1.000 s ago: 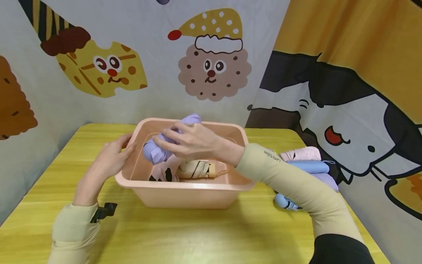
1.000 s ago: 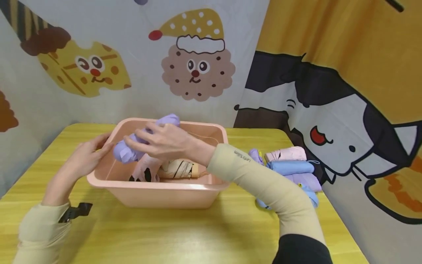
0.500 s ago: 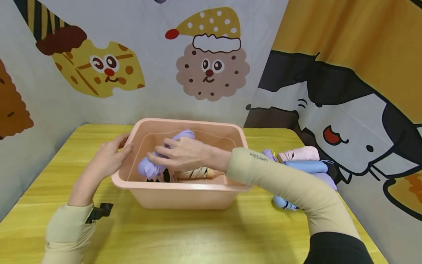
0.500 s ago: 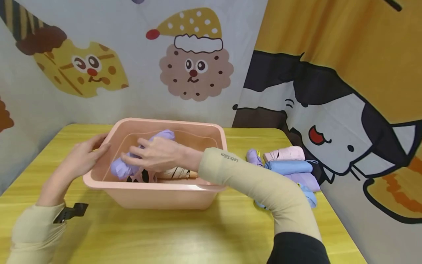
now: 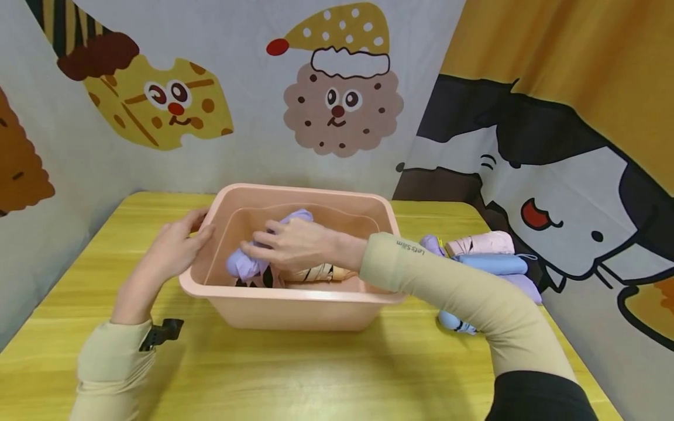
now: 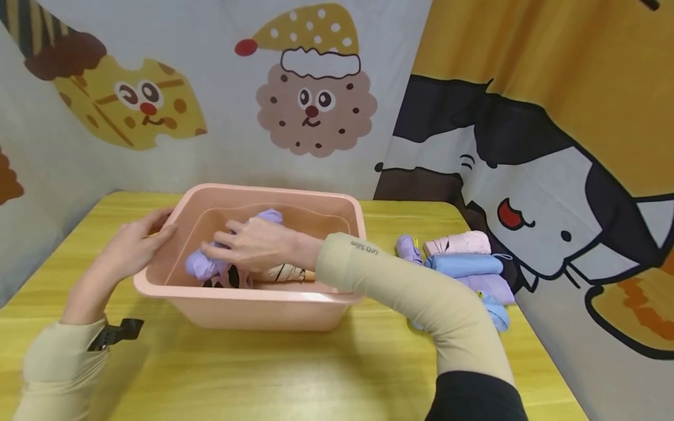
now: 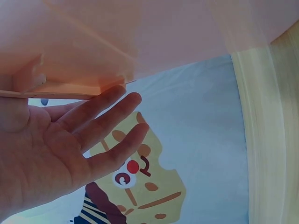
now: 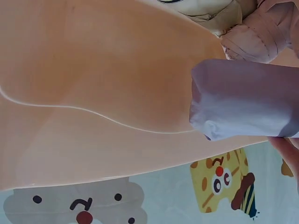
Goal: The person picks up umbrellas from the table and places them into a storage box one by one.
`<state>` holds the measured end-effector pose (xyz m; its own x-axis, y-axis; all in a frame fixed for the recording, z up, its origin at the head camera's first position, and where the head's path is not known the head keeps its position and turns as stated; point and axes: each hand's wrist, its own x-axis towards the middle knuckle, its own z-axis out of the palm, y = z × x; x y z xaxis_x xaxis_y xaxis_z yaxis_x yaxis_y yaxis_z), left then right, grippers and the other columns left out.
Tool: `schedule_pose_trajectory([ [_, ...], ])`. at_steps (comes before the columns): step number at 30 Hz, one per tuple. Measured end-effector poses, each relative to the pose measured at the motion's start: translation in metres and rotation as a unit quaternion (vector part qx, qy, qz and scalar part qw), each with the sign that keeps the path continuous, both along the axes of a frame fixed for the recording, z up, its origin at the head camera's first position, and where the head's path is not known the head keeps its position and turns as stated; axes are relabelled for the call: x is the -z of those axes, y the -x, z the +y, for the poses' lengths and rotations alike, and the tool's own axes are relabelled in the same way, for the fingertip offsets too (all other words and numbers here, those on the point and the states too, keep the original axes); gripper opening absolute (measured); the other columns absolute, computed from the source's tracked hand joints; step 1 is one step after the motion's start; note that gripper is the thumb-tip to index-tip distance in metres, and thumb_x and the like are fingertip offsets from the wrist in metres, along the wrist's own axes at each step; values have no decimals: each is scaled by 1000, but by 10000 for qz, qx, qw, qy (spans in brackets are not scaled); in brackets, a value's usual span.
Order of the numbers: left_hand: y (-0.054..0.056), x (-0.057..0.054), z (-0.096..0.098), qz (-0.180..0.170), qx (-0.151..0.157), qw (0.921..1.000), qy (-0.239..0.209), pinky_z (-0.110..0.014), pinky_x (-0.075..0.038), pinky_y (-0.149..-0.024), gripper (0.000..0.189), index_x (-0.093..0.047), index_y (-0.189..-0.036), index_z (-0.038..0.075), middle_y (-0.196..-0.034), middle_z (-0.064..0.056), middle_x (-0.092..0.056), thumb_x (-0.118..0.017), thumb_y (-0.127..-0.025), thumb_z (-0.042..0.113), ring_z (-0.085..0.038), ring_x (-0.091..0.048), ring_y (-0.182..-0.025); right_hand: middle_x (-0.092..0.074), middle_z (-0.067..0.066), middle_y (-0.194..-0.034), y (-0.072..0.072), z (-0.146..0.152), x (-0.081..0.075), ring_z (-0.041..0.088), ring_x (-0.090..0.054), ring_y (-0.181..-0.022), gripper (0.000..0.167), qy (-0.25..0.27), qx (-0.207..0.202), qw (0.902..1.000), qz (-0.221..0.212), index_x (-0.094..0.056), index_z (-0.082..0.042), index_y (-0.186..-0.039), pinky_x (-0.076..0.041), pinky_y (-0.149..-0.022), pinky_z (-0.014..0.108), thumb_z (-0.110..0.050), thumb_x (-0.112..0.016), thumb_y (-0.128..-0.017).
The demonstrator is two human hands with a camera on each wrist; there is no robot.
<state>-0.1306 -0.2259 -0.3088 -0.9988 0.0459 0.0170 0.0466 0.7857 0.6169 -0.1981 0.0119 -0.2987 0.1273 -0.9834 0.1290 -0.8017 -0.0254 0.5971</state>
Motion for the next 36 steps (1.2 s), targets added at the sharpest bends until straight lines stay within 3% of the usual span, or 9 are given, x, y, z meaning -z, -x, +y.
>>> schedule_pose_trajectory([
  [23, 0, 1, -1, 111, -21, 9999, -31, -63, -38, -98, 59, -29, -146, -5, -138, -34, -45, -34, -103, 35, -51, -44, -124, -63, 3, -110, 7, -3, 4, 22, -64, -86, 45, -263, 109, 9995, -97, -49, -12, -133, -54, -78, 31, -29, -54, -91],
  [30, 1, 2, -2, 118, -51, 9999, -47, -63, -37, -99, 59, -29, -146, -5, -138, -33, -44, -34, -103, 36, -51, -42, -126, -64, 1, -111, 6, -4, 3, 21, -64, -86, 45, -566, 253, 9980, -124, -50, -16, -133, -54, -71, 30, -22, -53, -88],
  [36, 3, 1, -2, 39, -57, 10000, -52, -63, -37, -100, 60, -27, -146, -5, -140, -33, -43, -34, -103, 37, -50, -42, -127, -64, -1, -114, 7, -3, 0, 20, -63, -94, 44, -806, 250, 9962, -196, -53, -21, -130, -55, -66, 30, -30, -58, -86],
])
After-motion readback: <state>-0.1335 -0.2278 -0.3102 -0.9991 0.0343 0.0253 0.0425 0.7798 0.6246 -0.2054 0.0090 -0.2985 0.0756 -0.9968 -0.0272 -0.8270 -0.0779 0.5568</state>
